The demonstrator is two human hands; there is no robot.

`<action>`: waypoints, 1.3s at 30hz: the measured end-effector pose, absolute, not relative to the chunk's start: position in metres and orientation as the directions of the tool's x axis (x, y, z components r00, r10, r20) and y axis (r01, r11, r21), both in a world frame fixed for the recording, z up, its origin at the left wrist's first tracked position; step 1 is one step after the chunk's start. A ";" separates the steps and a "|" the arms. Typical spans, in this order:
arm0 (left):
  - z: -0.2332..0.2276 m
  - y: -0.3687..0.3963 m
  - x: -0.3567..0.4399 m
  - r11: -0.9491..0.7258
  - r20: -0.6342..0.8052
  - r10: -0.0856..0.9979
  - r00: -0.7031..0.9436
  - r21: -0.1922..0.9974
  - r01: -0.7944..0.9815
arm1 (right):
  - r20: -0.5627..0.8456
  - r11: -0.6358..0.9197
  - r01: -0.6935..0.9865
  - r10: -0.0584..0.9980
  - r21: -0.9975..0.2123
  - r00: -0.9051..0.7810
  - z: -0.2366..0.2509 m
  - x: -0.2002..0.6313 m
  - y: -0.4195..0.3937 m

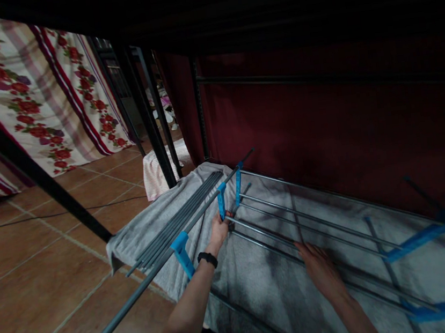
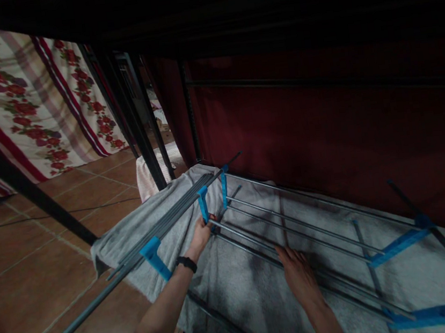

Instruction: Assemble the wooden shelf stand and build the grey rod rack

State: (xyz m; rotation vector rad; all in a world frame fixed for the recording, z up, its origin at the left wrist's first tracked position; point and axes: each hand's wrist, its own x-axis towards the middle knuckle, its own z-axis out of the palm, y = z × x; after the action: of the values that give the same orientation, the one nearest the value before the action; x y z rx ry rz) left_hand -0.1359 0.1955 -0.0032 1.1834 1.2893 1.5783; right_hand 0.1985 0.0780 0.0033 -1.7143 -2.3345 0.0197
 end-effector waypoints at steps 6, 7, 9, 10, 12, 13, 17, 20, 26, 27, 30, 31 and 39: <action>-0.007 0.193 -0.135 -0.206 0.208 0.926 -0.314 0.978 0.042 | 0.250 0.331 0.938 0.921 -0.101 -0.298 -0.001 0.200 0.076; -0.008 0.193 -0.135 -0.196 0.200 0.928 -0.314 0.980 0.045 | 0.257 0.336 0.937 0.918 -0.095 -0.303 -0.001 0.200 0.076; -0.010 0.193 -0.134 -0.180 0.185 0.931 -0.315 0.983 0.045 | 0.264 0.345 0.935 0.912 -0.085 -0.313 0.001 0.199 0.075; -0.010 0.193 -0.134 -0.178 0.183 0.931 -0.317 0.983 0.045 | 0.268 0.347 0.935 0.911 -0.080 -0.315 0.002 0.196 0.075; -0.011 0.192 -0.132 -0.171 0.176 0.931 -0.321 0.984 0.043 | 0.275 0.351 0.935 0.906 -0.058 -0.323 0.006 0.188 0.076; -0.012 0.192 -0.132 -0.163 0.166 0.932 -0.322 0.986 0.037 | 0.277 0.357 0.933 0.902 -0.044 -0.332 0.008 0.182 0.077; -0.010 0.190 -0.130 -0.120 0.111 0.938 -0.328 0.993 -0.008 | 0.258 0.381 0.924 0.896 -0.033 -0.361 0.016 0.149 0.086; -0.007 0.189 -0.128 -0.098 0.080 0.937 -0.339 0.995 -0.035 | 0.202 0.380 0.923 0.910 -0.060 -0.361 0.021 0.124 0.096; -0.006 0.193 -0.122 -0.081 0.022 0.914 -0.406 0.988 -0.129 | 0.049 0.297 0.949 0.955 -0.107 -0.293 0.036 0.106 0.107; -0.006 0.194 -0.122 -0.075 0.010 0.911 -0.412 0.987 -0.142 | 0.035 0.291 0.950 0.957 -0.116 -0.289 0.038 0.106 0.108; -0.006 0.195 -0.121 -0.044 -0.024 0.907 -0.421 0.987 -0.153 | 0.011 0.296 0.946 0.955 -0.132 -0.297 0.041 0.108 0.108; -0.006 0.196 -0.121 -0.038 -0.028 0.906 -0.422 0.988 -0.147 | 0.003 0.298 0.945 0.954 -0.135 -0.300 0.041 0.109 0.109; -0.004 0.196 -0.124 -0.020 -0.031 0.916 -0.400 0.992 -0.124 | -0.046 0.321 0.937 0.943 -0.133 -0.330 0.040 0.113 0.113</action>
State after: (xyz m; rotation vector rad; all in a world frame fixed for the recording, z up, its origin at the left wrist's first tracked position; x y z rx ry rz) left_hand -0.1242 0.1956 -0.0044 0.8852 1.4060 1.5571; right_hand 0.1133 0.1131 0.0396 -1.7947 -2.5210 0.2108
